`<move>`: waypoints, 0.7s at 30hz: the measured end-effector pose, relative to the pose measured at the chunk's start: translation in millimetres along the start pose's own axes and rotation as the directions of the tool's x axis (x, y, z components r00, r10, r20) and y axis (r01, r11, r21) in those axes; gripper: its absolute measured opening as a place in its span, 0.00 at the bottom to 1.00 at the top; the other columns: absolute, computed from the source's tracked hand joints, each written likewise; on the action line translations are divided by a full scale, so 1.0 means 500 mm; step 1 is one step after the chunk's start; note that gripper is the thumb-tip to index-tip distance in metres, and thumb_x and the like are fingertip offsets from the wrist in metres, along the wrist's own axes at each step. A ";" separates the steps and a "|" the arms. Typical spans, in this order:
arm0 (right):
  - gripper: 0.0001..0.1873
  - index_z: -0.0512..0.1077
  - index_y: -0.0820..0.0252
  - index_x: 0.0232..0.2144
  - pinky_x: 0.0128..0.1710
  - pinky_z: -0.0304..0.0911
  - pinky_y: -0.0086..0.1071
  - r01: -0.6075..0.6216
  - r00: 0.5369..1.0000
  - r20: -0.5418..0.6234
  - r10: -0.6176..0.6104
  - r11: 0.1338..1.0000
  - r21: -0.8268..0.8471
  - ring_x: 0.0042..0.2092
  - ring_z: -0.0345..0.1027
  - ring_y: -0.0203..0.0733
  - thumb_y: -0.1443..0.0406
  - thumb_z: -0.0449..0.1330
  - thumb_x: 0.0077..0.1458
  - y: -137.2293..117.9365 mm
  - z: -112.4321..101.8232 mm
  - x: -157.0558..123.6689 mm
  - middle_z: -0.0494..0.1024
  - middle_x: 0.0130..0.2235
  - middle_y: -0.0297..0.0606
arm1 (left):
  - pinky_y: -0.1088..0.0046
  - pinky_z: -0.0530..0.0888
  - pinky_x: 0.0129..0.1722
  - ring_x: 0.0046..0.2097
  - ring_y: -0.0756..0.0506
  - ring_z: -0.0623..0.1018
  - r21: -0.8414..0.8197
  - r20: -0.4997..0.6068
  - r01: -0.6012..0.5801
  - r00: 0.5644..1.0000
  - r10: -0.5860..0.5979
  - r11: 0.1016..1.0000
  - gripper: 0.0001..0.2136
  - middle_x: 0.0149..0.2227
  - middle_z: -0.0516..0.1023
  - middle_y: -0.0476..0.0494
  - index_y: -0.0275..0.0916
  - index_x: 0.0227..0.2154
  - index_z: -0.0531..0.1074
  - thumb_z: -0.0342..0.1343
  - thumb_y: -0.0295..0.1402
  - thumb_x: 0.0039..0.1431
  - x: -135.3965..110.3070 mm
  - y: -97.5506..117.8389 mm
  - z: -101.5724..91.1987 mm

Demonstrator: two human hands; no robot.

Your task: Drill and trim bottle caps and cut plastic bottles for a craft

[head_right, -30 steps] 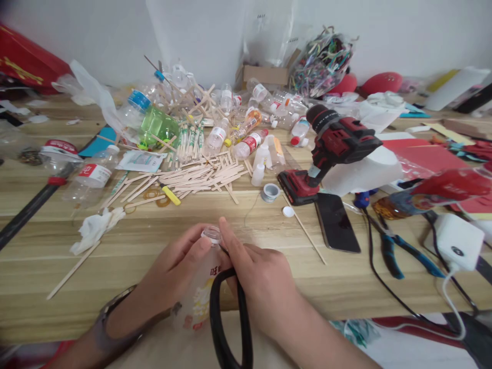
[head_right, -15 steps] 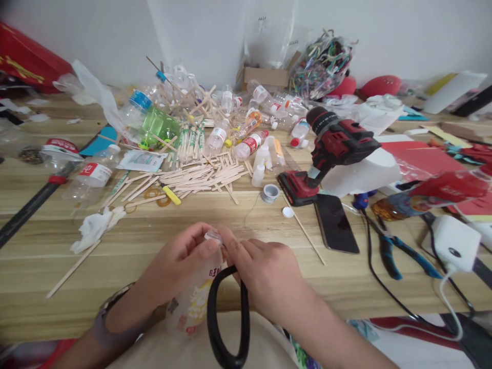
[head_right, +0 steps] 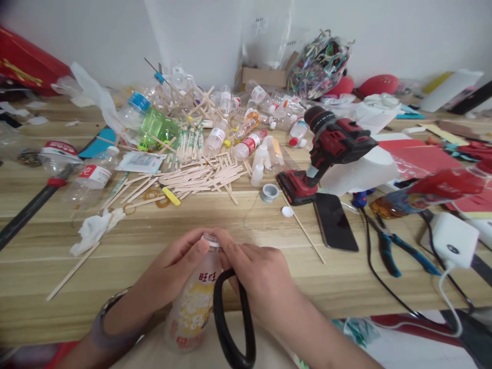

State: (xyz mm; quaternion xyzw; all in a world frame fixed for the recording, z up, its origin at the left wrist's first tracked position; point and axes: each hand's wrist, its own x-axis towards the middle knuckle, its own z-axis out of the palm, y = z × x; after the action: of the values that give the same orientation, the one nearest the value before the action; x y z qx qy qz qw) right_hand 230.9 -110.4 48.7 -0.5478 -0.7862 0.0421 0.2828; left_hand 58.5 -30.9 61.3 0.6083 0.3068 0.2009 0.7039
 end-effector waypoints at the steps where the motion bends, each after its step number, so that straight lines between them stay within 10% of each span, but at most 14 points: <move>1: 0.28 0.58 0.64 0.61 0.27 0.66 0.26 0.019 1.000 0.012 -0.019 1.000 -0.008 0.31 0.76 0.37 0.75 0.46 0.59 -0.001 -0.009 0.006 0.81 0.32 0.34 | 0.70 0.70 0.42 0.42 0.44 0.76 -0.020 0.008 0.010 1.000 -0.010 1.000 0.20 0.41 0.80 0.42 0.37 0.45 0.74 0.48 0.48 0.64 0.001 -0.001 0.001; 9: 0.35 0.58 0.65 0.63 0.24 0.64 0.27 0.082 0.995 0.071 -0.072 0.983 -0.162 0.27 0.74 0.39 0.76 0.48 0.52 -0.001 -0.043 0.021 0.81 0.29 0.36 | 0.73 0.69 0.32 0.31 0.49 0.74 -0.187 -0.067 0.130 0.987 -0.144 0.974 0.21 0.30 0.76 0.48 0.37 0.36 0.70 0.62 0.50 0.51 0.018 -0.001 0.003; 14: 0.42 0.43 0.60 0.69 0.25 0.65 0.26 -0.035 0.999 -0.021 0.033 0.995 -0.098 0.27 0.75 0.37 0.75 0.48 0.54 0.002 0.001 0.003 0.81 0.31 0.33 | 0.70 0.72 0.36 0.35 0.46 0.76 -0.235 -0.047 0.101 0.992 -0.115 0.967 0.20 0.34 0.79 0.45 0.37 0.39 0.73 0.59 0.50 0.55 0.015 -0.003 0.003; 21: 0.41 0.46 0.57 0.69 0.26 0.69 0.27 -0.158 0.987 -0.029 0.158 0.987 -0.014 0.26 0.75 0.37 0.73 0.50 0.55 -0.003 0.031 -0.014 0.82 0.34 0.32 | 0.72 0.71 0.34 0.33 0.47 0.75 -0.124 -0.087 0.086 0.991 -0.097 0.989 0.17 0.29 0.76 0.50 0.40 0.35 0.72 0.52 0.51 0.61 0.003 -0.013 0.005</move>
State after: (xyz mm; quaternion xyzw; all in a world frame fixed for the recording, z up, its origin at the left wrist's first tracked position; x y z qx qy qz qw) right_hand 223.7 -113.3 33.4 -0.6112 -0.7366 0.0505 0.2850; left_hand 60.7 -33.2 55.0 0.5403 0.3543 0.2146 0.7325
